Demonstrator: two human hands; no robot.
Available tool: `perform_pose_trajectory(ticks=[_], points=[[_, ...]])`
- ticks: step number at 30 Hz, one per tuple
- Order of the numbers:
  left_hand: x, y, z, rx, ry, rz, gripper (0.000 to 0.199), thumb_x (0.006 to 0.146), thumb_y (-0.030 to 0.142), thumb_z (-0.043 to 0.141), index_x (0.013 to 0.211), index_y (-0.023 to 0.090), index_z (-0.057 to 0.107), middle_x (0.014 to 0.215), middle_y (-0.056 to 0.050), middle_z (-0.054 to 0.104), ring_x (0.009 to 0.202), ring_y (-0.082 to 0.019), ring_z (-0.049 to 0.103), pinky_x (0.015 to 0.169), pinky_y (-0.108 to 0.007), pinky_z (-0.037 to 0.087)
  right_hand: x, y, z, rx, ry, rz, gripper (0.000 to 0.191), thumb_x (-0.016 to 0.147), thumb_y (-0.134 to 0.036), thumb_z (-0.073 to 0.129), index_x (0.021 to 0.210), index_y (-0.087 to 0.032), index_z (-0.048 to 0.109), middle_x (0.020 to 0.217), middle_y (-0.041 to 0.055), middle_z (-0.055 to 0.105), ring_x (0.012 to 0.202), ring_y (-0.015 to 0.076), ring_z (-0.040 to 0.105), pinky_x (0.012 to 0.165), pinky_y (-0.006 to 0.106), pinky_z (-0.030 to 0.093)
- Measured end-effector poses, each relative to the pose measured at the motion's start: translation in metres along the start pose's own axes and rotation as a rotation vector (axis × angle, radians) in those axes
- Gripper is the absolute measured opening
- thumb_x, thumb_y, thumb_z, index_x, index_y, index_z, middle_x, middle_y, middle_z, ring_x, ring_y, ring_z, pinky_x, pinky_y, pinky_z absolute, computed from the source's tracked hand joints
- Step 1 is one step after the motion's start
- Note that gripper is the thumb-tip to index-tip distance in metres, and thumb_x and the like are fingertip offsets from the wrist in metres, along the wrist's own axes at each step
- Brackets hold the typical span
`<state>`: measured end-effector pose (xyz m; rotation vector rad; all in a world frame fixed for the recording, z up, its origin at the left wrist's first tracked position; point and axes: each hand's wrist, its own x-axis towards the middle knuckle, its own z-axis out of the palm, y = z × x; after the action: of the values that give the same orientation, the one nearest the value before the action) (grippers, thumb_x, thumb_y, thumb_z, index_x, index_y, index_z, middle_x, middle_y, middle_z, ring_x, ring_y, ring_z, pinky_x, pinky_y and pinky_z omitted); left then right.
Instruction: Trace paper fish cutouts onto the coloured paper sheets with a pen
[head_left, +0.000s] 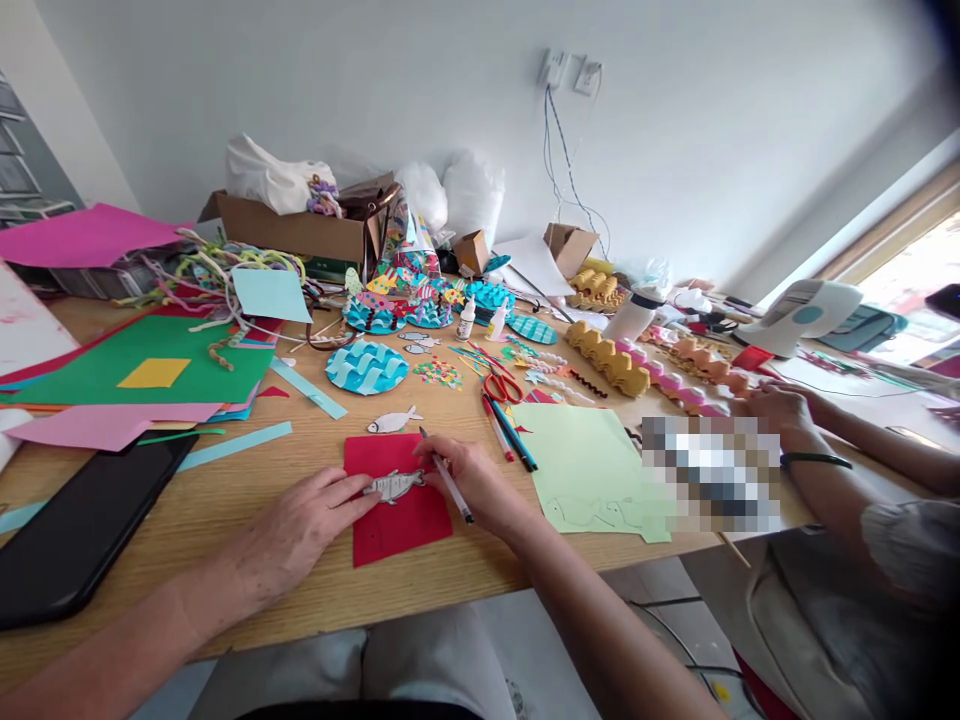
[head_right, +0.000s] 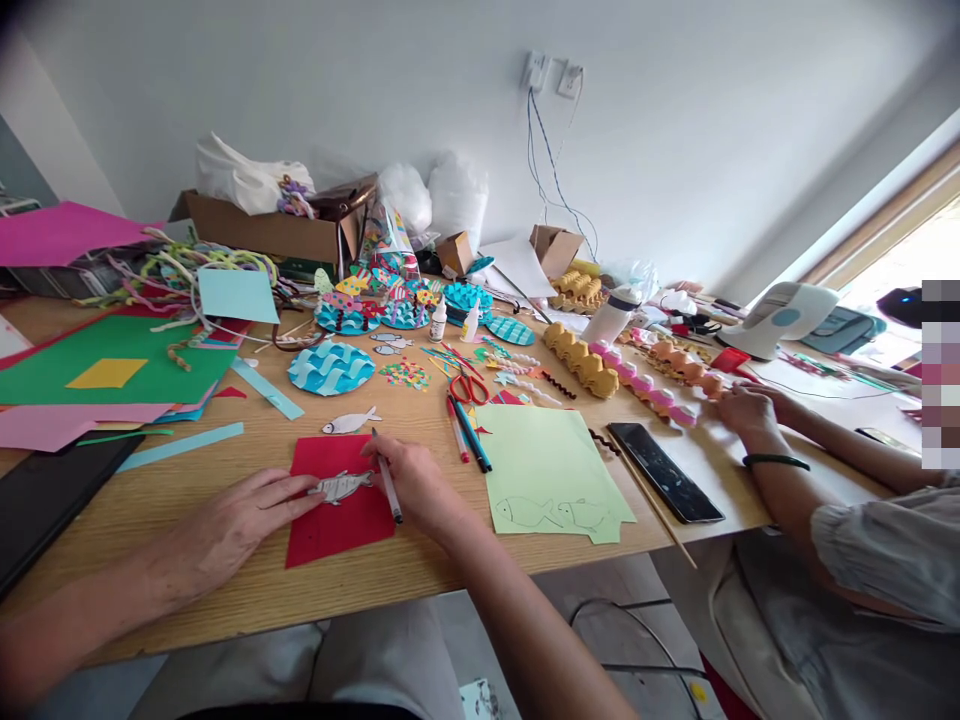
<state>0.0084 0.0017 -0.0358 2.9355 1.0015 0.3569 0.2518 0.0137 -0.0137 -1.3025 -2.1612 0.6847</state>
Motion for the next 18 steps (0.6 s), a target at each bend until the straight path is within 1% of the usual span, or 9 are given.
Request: perform_pose_trajectory(ticks=[2,5,10,13,18], points=[[0.0,0.0,-0.001,-0.011,-0.003,0.003,0.05,0.085,0.003,0.03,0.12,0.026,0.058,0.114,-0.003,0.062,0.103,-0.019,0.052,0.089,-0.031,0.047,0.001,-0.002,0.002,-0.017,-0.036,-0.013,0.019,0.075,-0.009,0.059,0.092,-0.019,0.062,0.079,0.0013,0.066,0.067,0.0132,0.058,0.062,0.021,0.039],[-0.001,0.0,0.0,-0.029,-0.006,-0.011,0.051,0.084,0.003,0.033,0.121,0.028,0.056,0.115,-0.003,0.061,0.102,-0.019,0.052,0.089,-0.031,0.047,0.003,-0.002,0.003,-0.035,-0.056,-0.031,0.02,0.075,-0.007,0.059,0.09,-0.019,0.063,0.084,0.0031,0.067,0.072,0.0146,0.059,0.064,0.022,0.04],[-0.005,-0.002,0.006,-0.049,0.017,-0.034,0.051,0.084,0.002,0.033,0.122,0.028,0.056,0.12,-0.005,0.058,0.109,-0.021,0.049,0.093,-0.036,0.045,0.004,0.004,0.006,-0.034,-0.051,-0.065,0.021,0.075,-0.006,0.059,0.092,-0.018,0.063,0.089,0.0048,0.068,0.08,0.0165,0.061,0.07,0.023,0.042],[-0.007,-0.006,0.006,-0.127,0.02,-0.059,0.053,0.084,0.002,0.031,0.123,0.029,0.055,0.12,-0.004,0.059,0.11,-0.019,0.051,0.095,-0.037,0.045,0.003,0.005,0.006,-0.022,-0.048,-0.079,0.023,0.075,-0.006,0.059,0.093,-0.018,0.063,0.091,0.0047,0.068,0.082,0.0167,0.061,0.072,0.024,0.043],[-0.008,-0.015,-0.003,-0.317,-0.006,-0.17,0.047,0.085,0.008,0.03,0.121,0.024,0.056,0.117,-0.004,0.062,0.109,-0.018,0.055,0.095,-0.037,0.045,0.002,0.0,0.003,0.002,-0.063,-0.076,0.023,0.074,-0.003,0.056,0.091,-0.018,0.063,0.089,0.0049,0.068,0.081,0.0164,0.062,0.071,0.023,0.043]])
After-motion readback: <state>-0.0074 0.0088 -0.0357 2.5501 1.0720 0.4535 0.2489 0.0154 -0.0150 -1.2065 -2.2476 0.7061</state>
